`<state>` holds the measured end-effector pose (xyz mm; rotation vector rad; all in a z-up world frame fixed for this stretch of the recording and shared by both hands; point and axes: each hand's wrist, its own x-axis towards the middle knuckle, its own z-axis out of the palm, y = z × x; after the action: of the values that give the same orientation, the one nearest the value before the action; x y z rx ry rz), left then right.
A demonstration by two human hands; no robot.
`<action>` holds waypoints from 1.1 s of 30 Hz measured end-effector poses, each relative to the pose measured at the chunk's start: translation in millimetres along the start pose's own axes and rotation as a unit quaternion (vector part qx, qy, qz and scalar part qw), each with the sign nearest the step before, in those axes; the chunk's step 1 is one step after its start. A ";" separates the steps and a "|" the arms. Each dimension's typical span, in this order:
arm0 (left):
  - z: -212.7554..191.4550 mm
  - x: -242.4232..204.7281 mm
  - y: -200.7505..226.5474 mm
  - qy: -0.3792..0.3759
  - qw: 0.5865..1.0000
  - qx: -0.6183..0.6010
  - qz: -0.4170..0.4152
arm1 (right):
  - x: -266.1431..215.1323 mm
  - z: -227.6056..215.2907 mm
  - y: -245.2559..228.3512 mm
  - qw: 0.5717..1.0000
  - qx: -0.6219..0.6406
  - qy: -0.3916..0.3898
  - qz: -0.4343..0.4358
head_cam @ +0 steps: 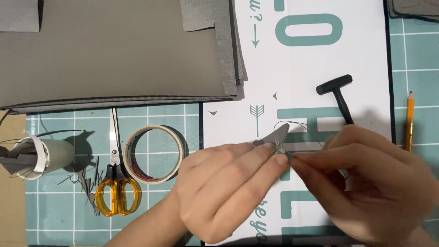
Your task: Hand-stitching the edge of a small grey material piece using a needle and thread on a workspace.
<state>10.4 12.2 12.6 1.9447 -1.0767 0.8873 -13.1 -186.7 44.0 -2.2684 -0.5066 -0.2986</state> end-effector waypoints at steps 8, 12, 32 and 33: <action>6.4 -3.7 1.4 0.022 0.999 -0.019 0.028 | -5.2 7.1 0.6 0.999 0.024 0.044 0.022; 3.1 -0.1 1.8 0.005 0.999 -0.037 -0.012 | -0.5 6.2 4.9 0.999 0.024 0.046 0.006; 0.1 -1.2 -16.9 0.085 0.991 0.001 -0.101 | 3.2 -14.3 -12.3 0.987 0.009 -0.012 0.161; -2.8 0.4 -16.0 0.085 0.991 0.002 -0.100 | -2.0 -15.0 -8.4 0.987 0.009 -0.012 0.160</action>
<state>24.1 20.5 10.1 1.9028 -0.7675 0.9251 -19.5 -193.1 58.7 -2.2930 -0.1497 -0.1044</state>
